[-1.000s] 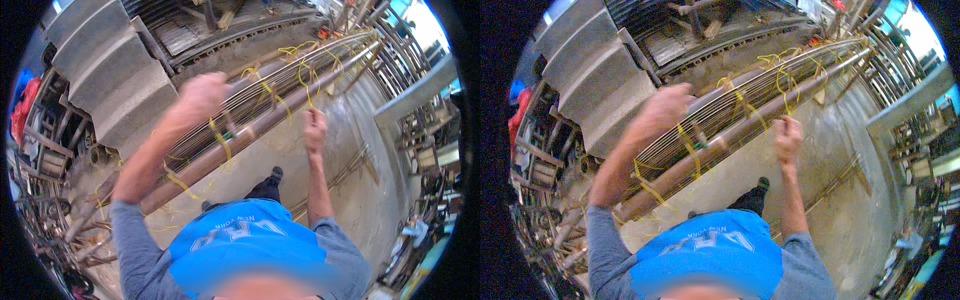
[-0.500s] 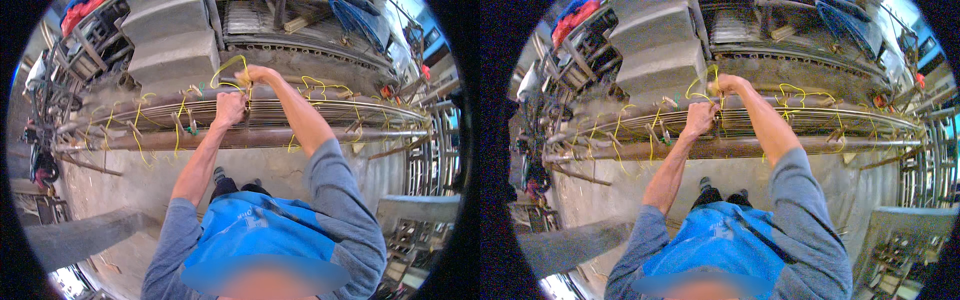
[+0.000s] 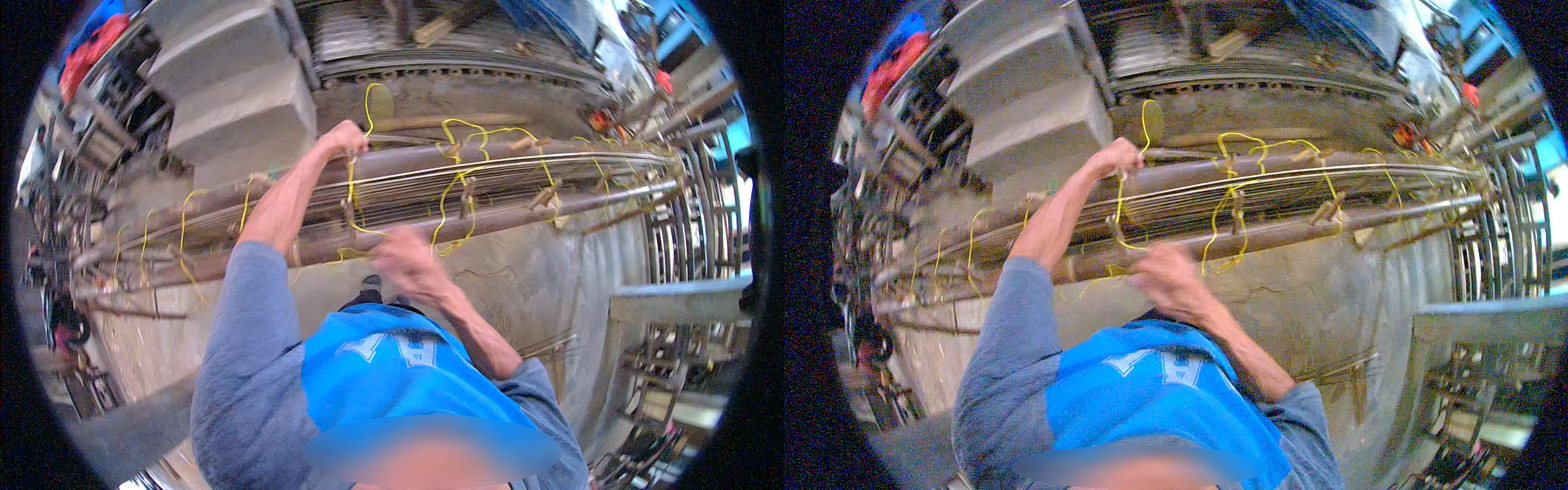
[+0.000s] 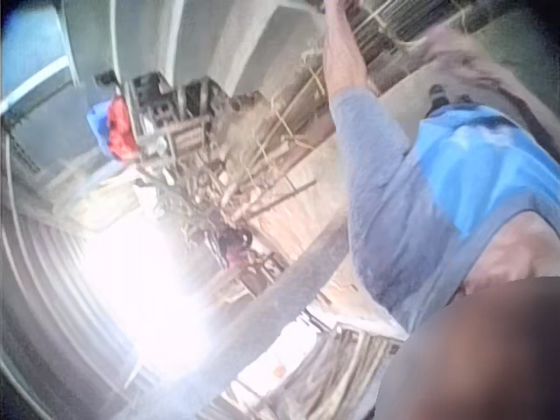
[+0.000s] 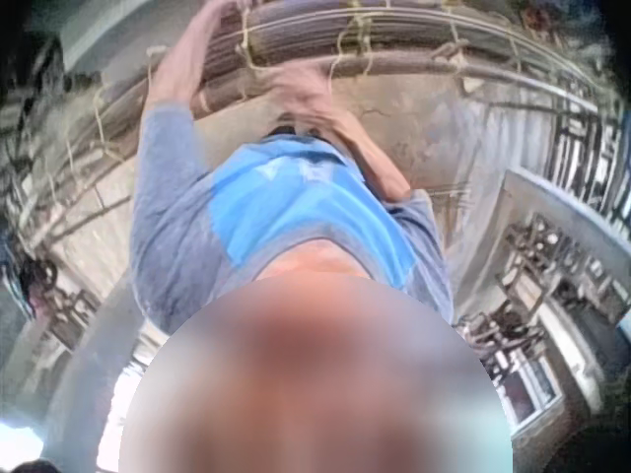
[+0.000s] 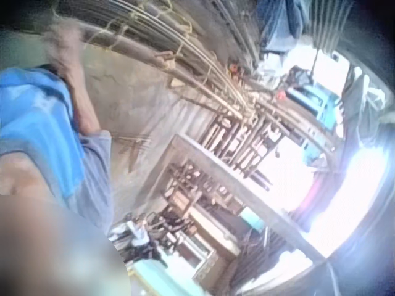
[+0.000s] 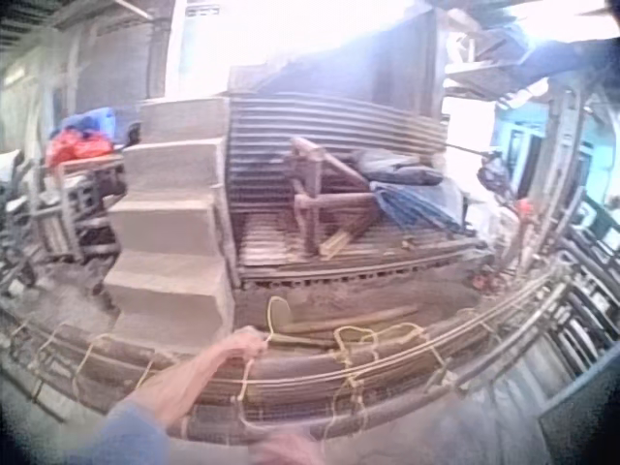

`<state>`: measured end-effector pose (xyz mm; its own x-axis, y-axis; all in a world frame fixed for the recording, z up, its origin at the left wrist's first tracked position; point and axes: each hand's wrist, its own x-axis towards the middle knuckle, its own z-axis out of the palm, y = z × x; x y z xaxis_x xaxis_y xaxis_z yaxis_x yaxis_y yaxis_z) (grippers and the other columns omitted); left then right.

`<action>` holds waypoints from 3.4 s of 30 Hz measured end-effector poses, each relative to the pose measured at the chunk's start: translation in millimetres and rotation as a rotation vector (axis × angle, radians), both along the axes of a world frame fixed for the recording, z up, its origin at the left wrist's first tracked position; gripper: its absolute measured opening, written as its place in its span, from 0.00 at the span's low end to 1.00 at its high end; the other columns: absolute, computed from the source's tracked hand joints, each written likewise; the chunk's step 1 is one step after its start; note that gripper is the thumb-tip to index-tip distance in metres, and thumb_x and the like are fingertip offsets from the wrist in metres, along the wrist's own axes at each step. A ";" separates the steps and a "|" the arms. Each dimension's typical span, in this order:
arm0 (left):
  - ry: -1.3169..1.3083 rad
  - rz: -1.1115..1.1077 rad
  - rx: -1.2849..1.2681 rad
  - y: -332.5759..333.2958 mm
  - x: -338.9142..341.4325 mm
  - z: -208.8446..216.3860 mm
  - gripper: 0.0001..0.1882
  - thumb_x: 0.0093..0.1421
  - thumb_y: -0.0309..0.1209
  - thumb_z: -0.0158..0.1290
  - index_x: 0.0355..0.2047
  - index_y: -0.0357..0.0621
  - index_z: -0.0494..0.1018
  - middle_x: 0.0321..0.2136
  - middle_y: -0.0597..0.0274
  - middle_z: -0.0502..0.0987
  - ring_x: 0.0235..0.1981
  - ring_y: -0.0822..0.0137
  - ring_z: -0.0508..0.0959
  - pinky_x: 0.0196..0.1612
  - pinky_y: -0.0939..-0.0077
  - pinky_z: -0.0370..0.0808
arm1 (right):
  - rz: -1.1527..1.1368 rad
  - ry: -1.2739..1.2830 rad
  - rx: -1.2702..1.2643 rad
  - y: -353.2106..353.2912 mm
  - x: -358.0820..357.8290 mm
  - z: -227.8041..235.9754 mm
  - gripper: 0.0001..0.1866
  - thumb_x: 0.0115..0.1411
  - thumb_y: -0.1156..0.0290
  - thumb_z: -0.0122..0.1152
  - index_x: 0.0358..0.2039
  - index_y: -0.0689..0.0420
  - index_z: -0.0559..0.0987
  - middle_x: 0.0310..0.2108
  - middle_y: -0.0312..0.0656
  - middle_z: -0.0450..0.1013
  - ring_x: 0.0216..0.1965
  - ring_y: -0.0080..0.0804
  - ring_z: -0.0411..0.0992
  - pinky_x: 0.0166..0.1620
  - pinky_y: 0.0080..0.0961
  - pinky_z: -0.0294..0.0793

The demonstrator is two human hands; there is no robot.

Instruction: The person repeatedly ties yellow plastic string around a bundle of bamboo rods resting on a metal frame. They loop and knot the string at multiple points along the bundle, occasionally picking up additional rods from the floor and adding them to the bundle before continuing to tie.

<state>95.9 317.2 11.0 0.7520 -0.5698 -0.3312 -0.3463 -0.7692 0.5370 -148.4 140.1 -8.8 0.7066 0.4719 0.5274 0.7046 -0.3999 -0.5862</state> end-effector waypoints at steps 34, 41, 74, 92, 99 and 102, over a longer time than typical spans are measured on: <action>-0.787 0.691 -0.433 -170.4 -192.6 -13.0 0.23 0.41 0.19 0.54 0.40 0.40 0.64 0.46 0.50 0.56 0.45 0.52 0.65 0.44 0.63 0.65 | -0.023 -0.323 -0.447 -146.7 87.2 91.0 0.09 0.42 0.74 0.54 0.28 0.54 0.74 0.43 0.39 0.66 0.56 0.35 0.52 0.57 0.45 0.43; -0.664 0.660 -0.604 -141.0 -194.5 7.9 0.13 0.46 0.17 0.48 0.34 0.38 0.67 0.39 0.54 0.64 0.31 0.61 0.71 0.33 0.73 0.70 | 0.237 -0.132 -0.816 -185.0 97.7 77.0 0.11 0.48 0.65 0.49 0.13 0.56 0.71 0.20 0.42 0.69 0.33 0.36 0.67 0.49 0.49 0.51; -0.972 0.260 0.150 -275.1 -107.4 58.4 0.13 0.53 0.38 0.45 0.24 0.39 0.70 0.26 0.51 0.73 0.30 0.54 0.73 0.33 0.60 0.70 | -0.503 0.800 0.031 -352.8 -82.4 -58.6 0.12 0.54 0.66 0.52 0.29 0.64 0.73 0.20 0.38 0.68 0.23 0.23 0.63 0.28 0.22 0.64; -0.032 0.308 -1.875 -254.5 121.8 260.2 0.09 0.53 0.31 0.47 0.31 0.40 0.72 0.25 0.59 0.75 0.24 0.66 0.74 0.29 0.73 0.72 | -0.413 0.780 0.000 -292.7 -56.1 -12.5 0.13 0.55 0.73 0.46 0.40 0.60 0.70 0.24 0.36 0.67 0.25 0.20 0.63 0.29 0.19 0.63; -0.631 -0.330 -0.750 -217.0 -97.7 151.5 0.09 0.51 0.31 0.47 0.28 0.40 0.73 0.25 0.54 0.75 0.28 0.62 0.75 0.33 0.69 0.72 | -0.168 0.628 0.502 -216.5 -0.4 44.1 0.18 0.56 0.81 0.38 0.48 0.61 0.65 0.35 0.40 0.67 0.34 0.22 0.66 0.36 0.18 0.68; -0.332 0.157 -0.999 -213.7 -205.2 84.6 0.08 0.47 0.30 0.51 0.27 0.39 0.73 0.25 0.51 0.74 0.28 0.56 0.74 0.33 0.69 0.70 | -0.261 0.271 0.338 -177.7 20.2 58.5 0.24 0.58 0.80 0.37 0.56 0.59 0.54 0.52 0.47 0.58 0.48 0.33 0.62 0.49 0.25 0.63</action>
<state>-109.3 103.4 95.6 0.8077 -0.3587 0.4680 -0.5263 -0.0806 0.8465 -128.2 -37.6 49.8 0.9110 0.0962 0.4011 0.4109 -0.2985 -0.8614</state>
